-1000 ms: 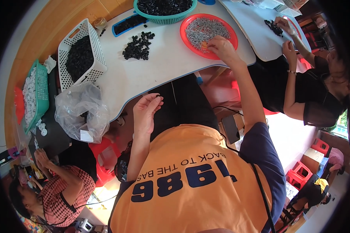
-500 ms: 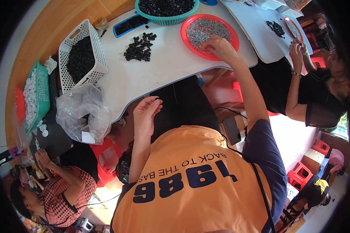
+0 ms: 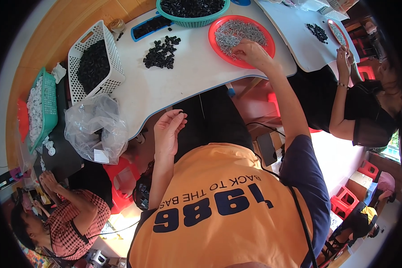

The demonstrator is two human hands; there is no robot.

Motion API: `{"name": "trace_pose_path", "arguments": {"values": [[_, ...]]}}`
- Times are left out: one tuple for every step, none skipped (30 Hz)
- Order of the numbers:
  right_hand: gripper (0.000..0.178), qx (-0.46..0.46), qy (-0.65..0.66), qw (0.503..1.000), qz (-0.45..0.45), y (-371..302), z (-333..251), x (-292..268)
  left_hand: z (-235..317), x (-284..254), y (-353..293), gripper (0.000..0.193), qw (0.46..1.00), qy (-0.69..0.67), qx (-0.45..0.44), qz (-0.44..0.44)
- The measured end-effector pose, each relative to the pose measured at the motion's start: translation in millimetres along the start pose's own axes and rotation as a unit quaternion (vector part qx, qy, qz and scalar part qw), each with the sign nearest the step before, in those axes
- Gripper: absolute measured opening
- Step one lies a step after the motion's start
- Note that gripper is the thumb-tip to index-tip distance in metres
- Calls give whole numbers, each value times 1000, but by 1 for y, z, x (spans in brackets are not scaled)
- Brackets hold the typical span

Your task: The person repeatedly picks up small black plastic pieces and metal pins from the table and trays, then fits the pins into the plastic pieces by hand.

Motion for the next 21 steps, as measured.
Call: {"name": "trace_pose_path", "arguments": {"values": [[21, -1, -3, 1000, 0, 0, -1, 0, 0, 0, -1, 20, 1000, -3, 2, 5], [21, -2, -5, 1000, -1, 0, -1, 0, -1, 1, -2, 20, 1000, -3, 3, 6], [21, -4, -8, 1000, 0, 2, -3, 1, 2, 2, -2, 19, 1000, -9, 10, 11], [21, -5, -10, 1000, 1, 4, -4, 1, 5, 4, -1, 19, 1000, -16, 18, 15], [21, -6, -12, 1000, 1, 5, -5, 1, 8, 5, -1, 19, 1000, -16, 19, 15], [21, -6, -14, 1000, 1, 6, -6, 2, 10, 6, -2, 19, 999, -19, 22, 13], [21, -7, -16, 1000, 1, 6, -7, 3, 11, 6, -3, 19, 999, -22, 25, 11], [21, -7, -19, 1000, 1, 6, -8, 4, 12, 4, -3, 19, 999, -21, 25, 11], [21, -8, -21, 1000, 1, 6, -8, 5, 13, 3, -2, 19, 999, -21, 29, 12], [21, -9, -24, 1000, 1, 7, -8, 5, 13, 2, -2, 19, 999, -20, 34, 13], [21, -9, -27, 1000, 1, 7, -7, 6, 13, 2, -2, 19, 999, -21, 34, 14], [21, -9, -29, 1000, 1, 7, -7, 7, 12, 1, -2, 19, 999, -20, 31, 17], [21, -9, -32, 999, 1, 6, -7, 7, 12, 0, -2, 19, 999, -19, 29, 21], [21, -9, -34, 999, 1, 6, -7, 9, 11, -1, -3, 19, 999, -19, 29, 21], [21, -10, -36, 999, 2, 7, -8, 9, 12, -1, -3, 19, 999, -17, 29, 21], [21, -11, -39, 999, 3, 9, -9, 9, 13, -2, -3, 18, 999, -14, 30, 21], [21, -12, -41, 999, 3, 10, -11, 10, 15, -4, -3, 18, 999, -14, 31, 21], [21, -13, -41, 999, 3, 11, -13, 11, 17, -5, -3, 18, 999, -15, 33, 19], [21, -10, -47, 999, 5, 11, -15, 12, 18, -7, -3, 18, 999, -15, 34, 17], [21, -7, -53, 999, 6, 11, -18, 13, 20, -11, -5, 18, 999, -16, 34, 19], [21, -6, -61, 998, 5, 12, -19, 11, 20, -12, -6, 20, 999, -18, 39, 23]]}}
Point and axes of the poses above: each hand's wrist, its own y-axis towards the middle knuckle, its own x-axis out of the palm, z = x × y, the point moved 6 cm from there along y, towards the middle knuckle, and after that the axes turned 2 degrees about x, right-handed, at the moved point
